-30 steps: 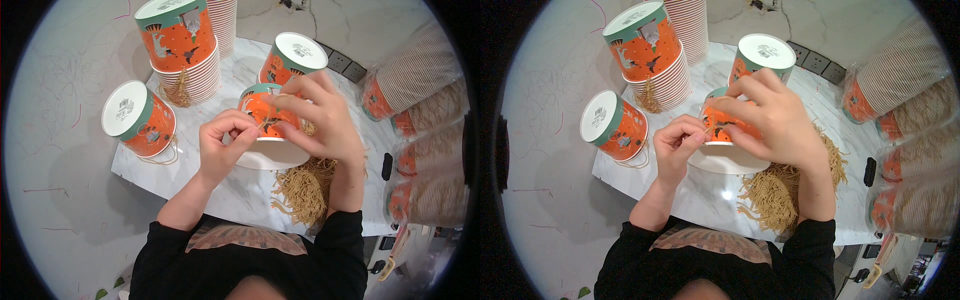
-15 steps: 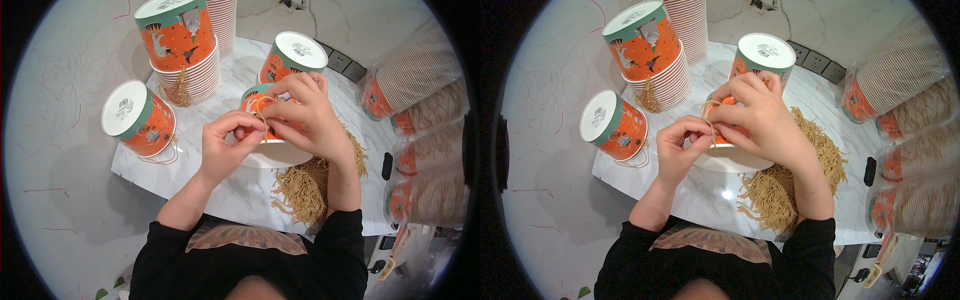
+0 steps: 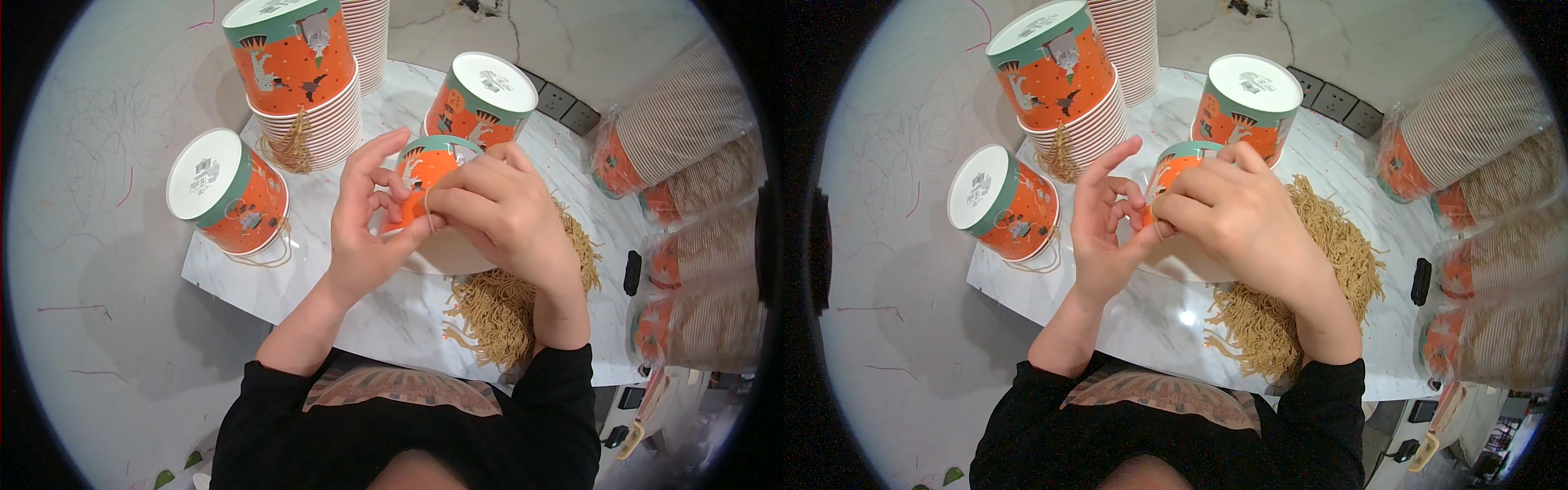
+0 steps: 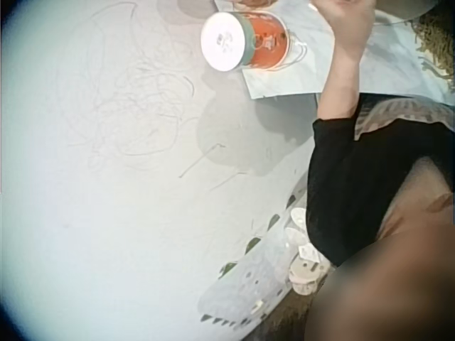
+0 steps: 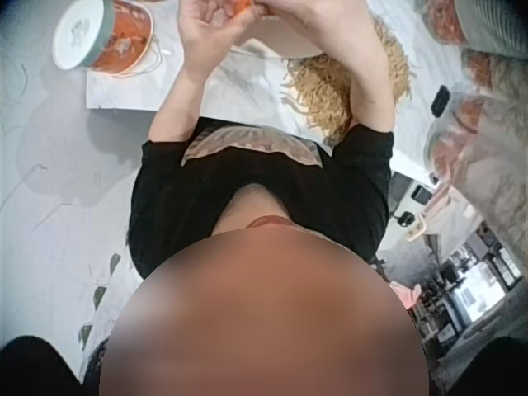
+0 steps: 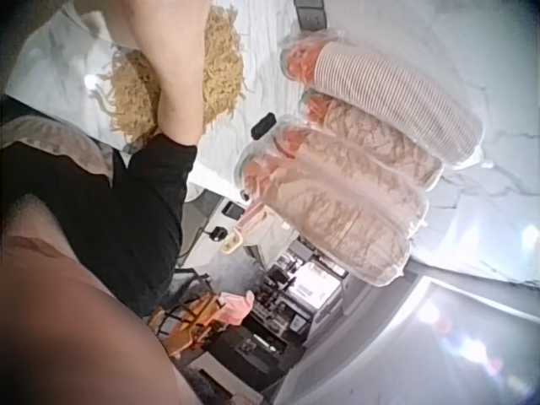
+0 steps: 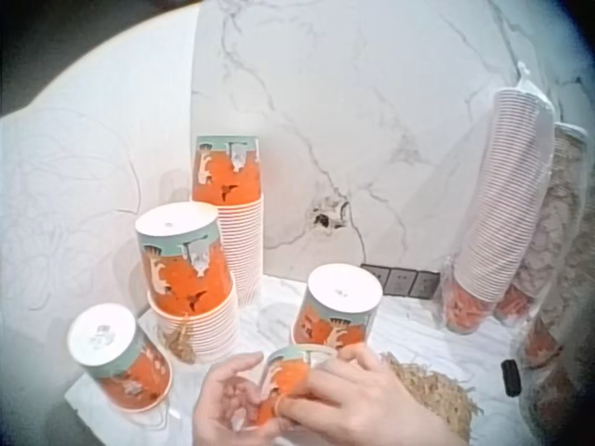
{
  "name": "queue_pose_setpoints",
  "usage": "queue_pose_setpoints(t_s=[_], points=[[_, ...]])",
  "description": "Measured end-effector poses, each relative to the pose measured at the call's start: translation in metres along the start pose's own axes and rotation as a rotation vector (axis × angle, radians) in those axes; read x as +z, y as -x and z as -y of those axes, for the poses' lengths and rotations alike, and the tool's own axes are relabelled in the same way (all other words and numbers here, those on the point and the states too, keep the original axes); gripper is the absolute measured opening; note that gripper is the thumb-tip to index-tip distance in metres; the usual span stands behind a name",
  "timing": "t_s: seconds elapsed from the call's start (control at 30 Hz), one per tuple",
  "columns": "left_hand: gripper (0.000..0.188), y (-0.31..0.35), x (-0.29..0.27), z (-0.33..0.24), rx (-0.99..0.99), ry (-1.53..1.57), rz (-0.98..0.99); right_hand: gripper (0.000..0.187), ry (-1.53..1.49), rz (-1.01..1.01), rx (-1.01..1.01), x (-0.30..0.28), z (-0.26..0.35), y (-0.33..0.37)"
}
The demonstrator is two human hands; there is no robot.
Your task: Attaching elastic strings to paper buckets to serve as handles.
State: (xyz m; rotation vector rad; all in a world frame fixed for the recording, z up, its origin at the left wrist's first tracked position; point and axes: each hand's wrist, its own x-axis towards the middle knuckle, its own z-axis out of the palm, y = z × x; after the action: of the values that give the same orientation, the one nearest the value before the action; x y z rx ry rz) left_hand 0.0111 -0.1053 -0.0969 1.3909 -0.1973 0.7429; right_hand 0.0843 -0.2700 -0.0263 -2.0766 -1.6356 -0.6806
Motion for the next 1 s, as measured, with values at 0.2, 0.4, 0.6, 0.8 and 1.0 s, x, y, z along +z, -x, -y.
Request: queue_pose_setpoints(t_s=[0.2, 0.4, 0.6, 0.8, 1.0], points=[[0.052, -0.003, -0.015, 0.001, 0.178, -0.222, 0.287, 0.013, -0.258, 0.030, 0.061, -0.004, 0.002, -0.001], [0.035, -0.001, -0.012, 0.001, 0.152, -0.162, 0.228, 0.014, -0.312, 0.089, 0.107, -0.007, 0.002, -0.001], [0.030, 0.004, -0.012, 0.001, 0.007, -0.001, 0.198, 0.018, -0.315, 0.139, 0.113, -0.016, 0.006, -0.002], [0.032, 0.003, -0.012, 0.003, 0.054, -0.049, 0.080, 0.020, -0.363, 0.116, 0.259, -0.021, 0.008, -0.002], [0.032, -0.001, -0.018, 0.008, 0.316, -0.297, 0.126, 0.015, -0.504, 0.102, 0.238, -0.016, 0.001, -0.002]])
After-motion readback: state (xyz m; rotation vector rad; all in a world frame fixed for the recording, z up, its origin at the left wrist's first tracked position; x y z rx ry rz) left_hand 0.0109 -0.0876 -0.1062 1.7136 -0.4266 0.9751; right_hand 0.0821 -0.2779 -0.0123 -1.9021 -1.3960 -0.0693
